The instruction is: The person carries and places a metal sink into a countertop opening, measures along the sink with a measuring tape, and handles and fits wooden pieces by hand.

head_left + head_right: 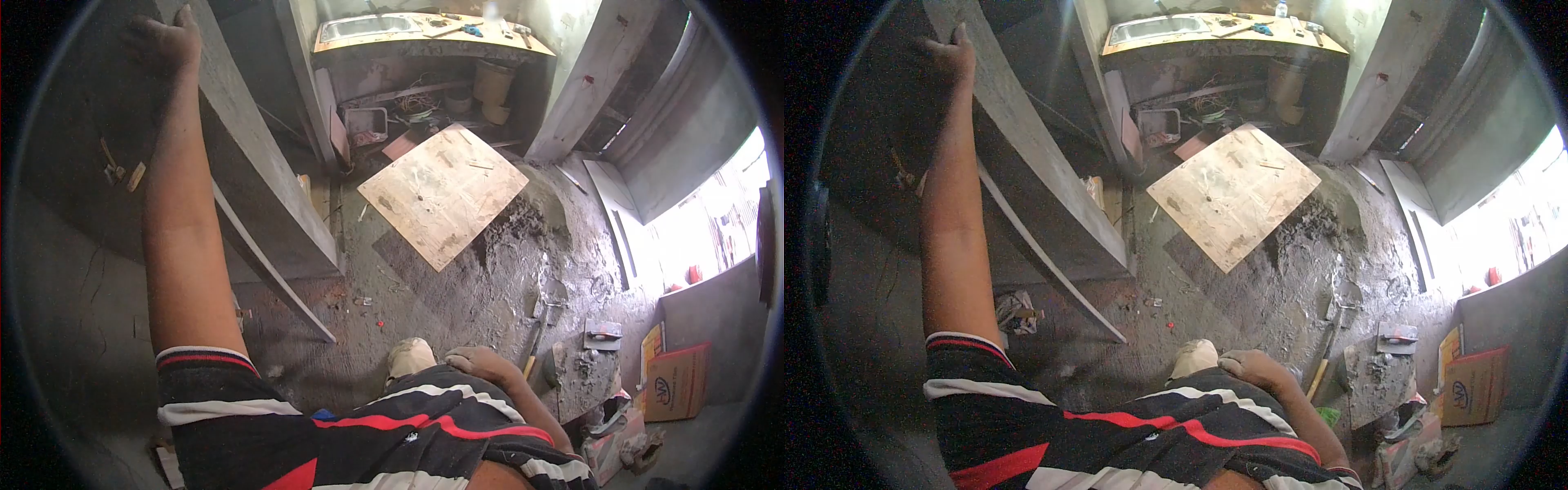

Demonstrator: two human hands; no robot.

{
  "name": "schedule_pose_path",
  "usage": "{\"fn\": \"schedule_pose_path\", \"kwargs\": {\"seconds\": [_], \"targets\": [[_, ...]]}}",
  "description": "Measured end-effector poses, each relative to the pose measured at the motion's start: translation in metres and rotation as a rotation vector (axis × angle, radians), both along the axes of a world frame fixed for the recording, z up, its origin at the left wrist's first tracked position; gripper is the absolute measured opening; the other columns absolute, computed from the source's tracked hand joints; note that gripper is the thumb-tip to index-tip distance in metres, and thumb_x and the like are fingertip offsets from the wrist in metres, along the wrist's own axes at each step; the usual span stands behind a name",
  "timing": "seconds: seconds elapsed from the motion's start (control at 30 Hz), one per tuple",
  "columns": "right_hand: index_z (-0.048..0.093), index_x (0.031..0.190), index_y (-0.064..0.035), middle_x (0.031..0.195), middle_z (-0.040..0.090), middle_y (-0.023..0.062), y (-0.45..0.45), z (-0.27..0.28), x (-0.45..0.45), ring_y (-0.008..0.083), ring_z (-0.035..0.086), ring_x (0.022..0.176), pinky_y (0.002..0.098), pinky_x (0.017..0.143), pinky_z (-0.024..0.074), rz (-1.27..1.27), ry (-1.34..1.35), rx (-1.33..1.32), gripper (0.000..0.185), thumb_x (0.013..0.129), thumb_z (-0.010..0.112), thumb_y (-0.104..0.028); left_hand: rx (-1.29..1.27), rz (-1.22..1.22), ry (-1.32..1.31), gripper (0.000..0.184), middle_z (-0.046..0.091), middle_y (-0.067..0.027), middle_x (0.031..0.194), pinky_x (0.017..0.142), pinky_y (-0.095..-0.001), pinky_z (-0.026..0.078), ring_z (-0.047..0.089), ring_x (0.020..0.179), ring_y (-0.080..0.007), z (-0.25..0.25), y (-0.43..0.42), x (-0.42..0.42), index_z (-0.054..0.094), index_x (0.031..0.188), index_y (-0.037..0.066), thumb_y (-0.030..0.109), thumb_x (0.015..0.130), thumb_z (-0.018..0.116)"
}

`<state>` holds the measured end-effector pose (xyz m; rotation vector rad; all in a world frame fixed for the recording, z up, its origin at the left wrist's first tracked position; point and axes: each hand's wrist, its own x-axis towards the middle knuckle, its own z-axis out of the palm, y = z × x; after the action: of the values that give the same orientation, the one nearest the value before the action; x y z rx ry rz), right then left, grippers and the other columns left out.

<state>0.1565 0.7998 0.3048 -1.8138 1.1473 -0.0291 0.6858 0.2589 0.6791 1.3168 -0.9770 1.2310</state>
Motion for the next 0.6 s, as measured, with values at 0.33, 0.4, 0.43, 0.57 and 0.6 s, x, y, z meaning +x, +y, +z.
{"fn": "schedule_pose_path", "kwargs": {"seconds": [0.33, 0.4, 0.43, 0.57, 0.6], "targets": [[0.064, 0.130, -0.0059, 0.130, 0.067, 0.0173, 0.003, -0.015, -0.003, 0.0381, 0.063, 0.119, 0.0420, 0.102, 0.0494, 0.019, -0.009, -0.005, 0.040, 0.101, 0.049, -0.030, 0.084, -0.133, 0.069, 0.090, 0.061, -0.0341, 0.123, 0.096, -0.0610, 0.049, 0.064, 0.112, -0.0518, 0.005, 0.018, -0.004, 0.046, 0.137, -0.011, 0.060, 0.088, 0.070], [0.064, 0.129, -0.0056, 0.129, 0.067, 0.0179, 0.003, -0.008, -0.001, 0.0386, 0.063, 0.118, 0.0422, 0.102, 0.0492, 0.012, -0.019, -0.033, 0.041, 0.101, 0.048, -0.031, 0.097, -0.161, 0.058, 0.092, 0.061, -0.0344, 0.124, 0.097, -0.0604, 0.049, 0.064, 0.113, -0.0515, 0.005, 0.000, 0.009, 0.045, 0.137, -0.012, 0.061, 0.088, 0.070], [0.064, 0.129, -0.0056, 0.129, 0.067, 0.0179, 0.003, -0.005, 0.000, 0.0386, 0.063, 0.118, 0.0422, 0.102, 0.0492, 0.015, -0.016, -0.034, 0.041, 0.101, 0.048, -0.031, 0.104, -0.176, 0.052, 0.093, 0.060, -0.0346, 0.125, 0.097, -0.0601, 0.049, 0.063, 0.113, -0.0514, 0.006, -0.006, 0.012, 0.045, 0.137, -0.012, 0.061, 0.087, 0.071], [0.064, 0.129, -0.0050, 0.128, 0.067, 0.0190, 0.002, -0.002, 0.000, 0.0391, 0.063, 0.119, 0.0429, 0.103, 0.0486, -0.078, -0.007, 0.092, 0.042, 0.101, 0.048, -0.032, 0.025, -0.179, 0.091, 0.087, 0.044, -0.0331, 0.144, 0.111, -0.0548, 0.035, 0.045, 0.133, -0.0484, 0.002, 0.024, -0.024, 0.035, 0.149, -0.009, 0.046, 0.091, 0.070], [0.064, 0.129, -0.0048, 0.129, 0.067, 0.0193, 0.003, -0.004, 0.000, 0.0392, 0.063, 0.119, 0.0431, 0.103, 0.0485, -0.128, -0.007, 0.143, 0.042, 0.101, 0.048, -0.032, 0.008, -0.194, 0.108, 0.086, 0.039, -0.0327, 0.149, 0.115, -0.0535, 0.032, 0.041, 0.138, -0.0477, 0.003, 0.034, -0.035, 0.032, 0.151, -0.008, 0.042, 0.092, 0.070]]}}
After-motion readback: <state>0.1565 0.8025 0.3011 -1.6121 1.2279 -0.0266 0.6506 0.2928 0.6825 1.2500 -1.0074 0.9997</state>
